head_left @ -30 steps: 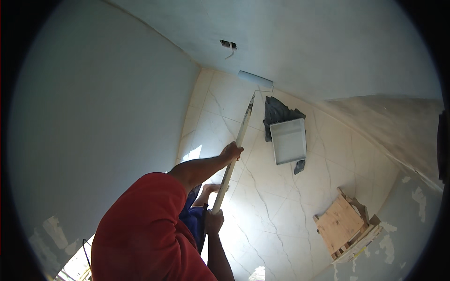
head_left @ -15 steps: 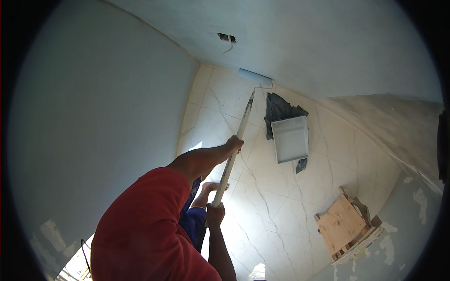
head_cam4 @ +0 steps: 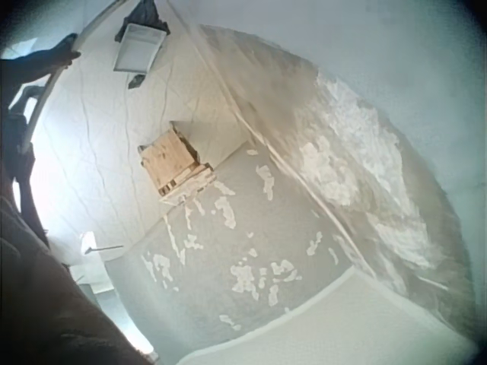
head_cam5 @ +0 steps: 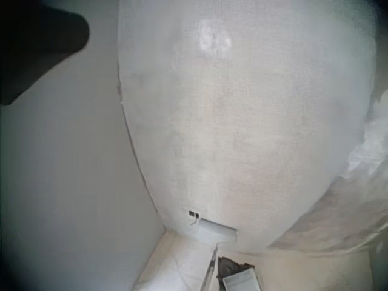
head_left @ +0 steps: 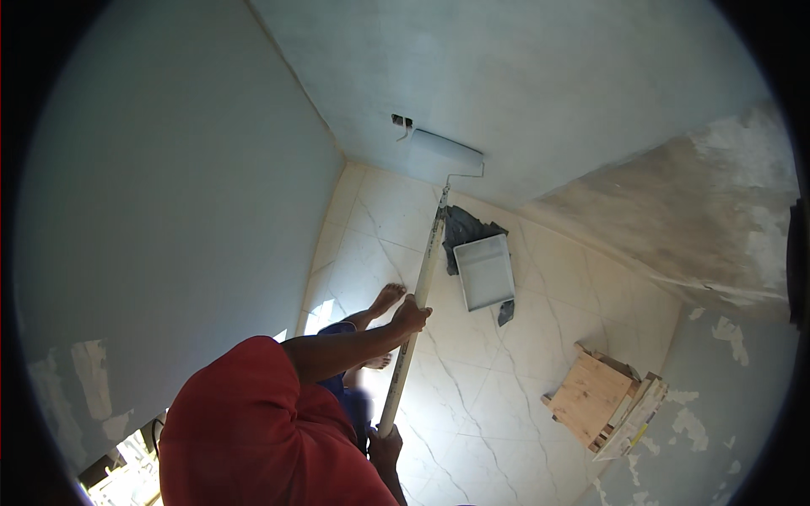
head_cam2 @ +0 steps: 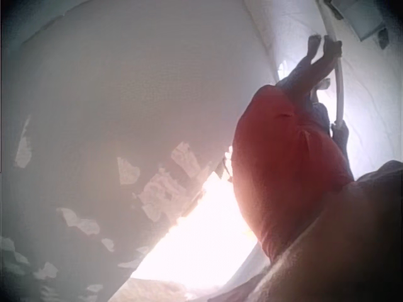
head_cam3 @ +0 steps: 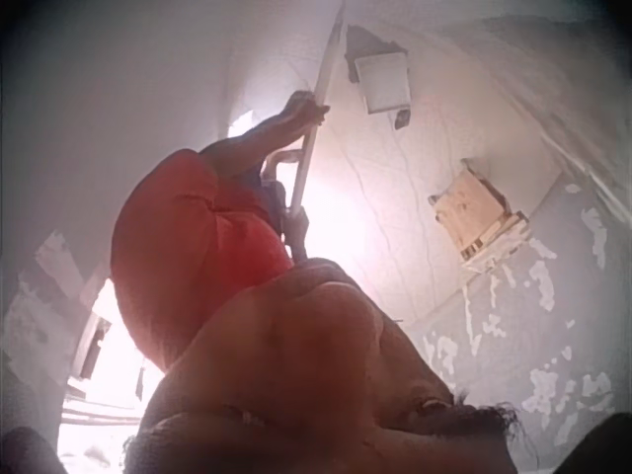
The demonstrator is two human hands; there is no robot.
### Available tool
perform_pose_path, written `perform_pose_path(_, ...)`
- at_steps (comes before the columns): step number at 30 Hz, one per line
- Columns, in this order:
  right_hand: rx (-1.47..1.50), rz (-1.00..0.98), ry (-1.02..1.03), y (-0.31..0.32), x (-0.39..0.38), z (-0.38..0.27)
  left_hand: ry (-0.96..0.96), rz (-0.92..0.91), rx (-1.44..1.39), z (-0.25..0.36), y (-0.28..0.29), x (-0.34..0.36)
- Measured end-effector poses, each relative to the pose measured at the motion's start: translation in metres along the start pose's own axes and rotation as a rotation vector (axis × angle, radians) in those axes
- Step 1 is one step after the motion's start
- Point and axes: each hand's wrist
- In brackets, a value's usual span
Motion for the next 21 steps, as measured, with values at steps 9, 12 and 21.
perform_pose_path(9, -0.057, 0.141, 0.280, 0.007, -0.063, 0.039, -0.105, -0.104, -0.084, 0.074, 0.033, -0.127)
perform_pose_path(12, -0.021, 0.203, 0.350, -0.001, -0.069, 0.047, -0.163, -0.113, -0.106, 0.080, 0.041, -0.148)
perform_pose_path(21, 0.118, 0.316, 0.463, -0.026, -0.088, 0.018, -0.529, -0.158, -0.074, 0.126, 0.073, -0.204)
Point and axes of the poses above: each hand's wrist, its own x-axis towards the middle knuckle, its own y-axis out of the back of the hand, z = x × y, and after that the axes turned 6 degrees about z, right-handed
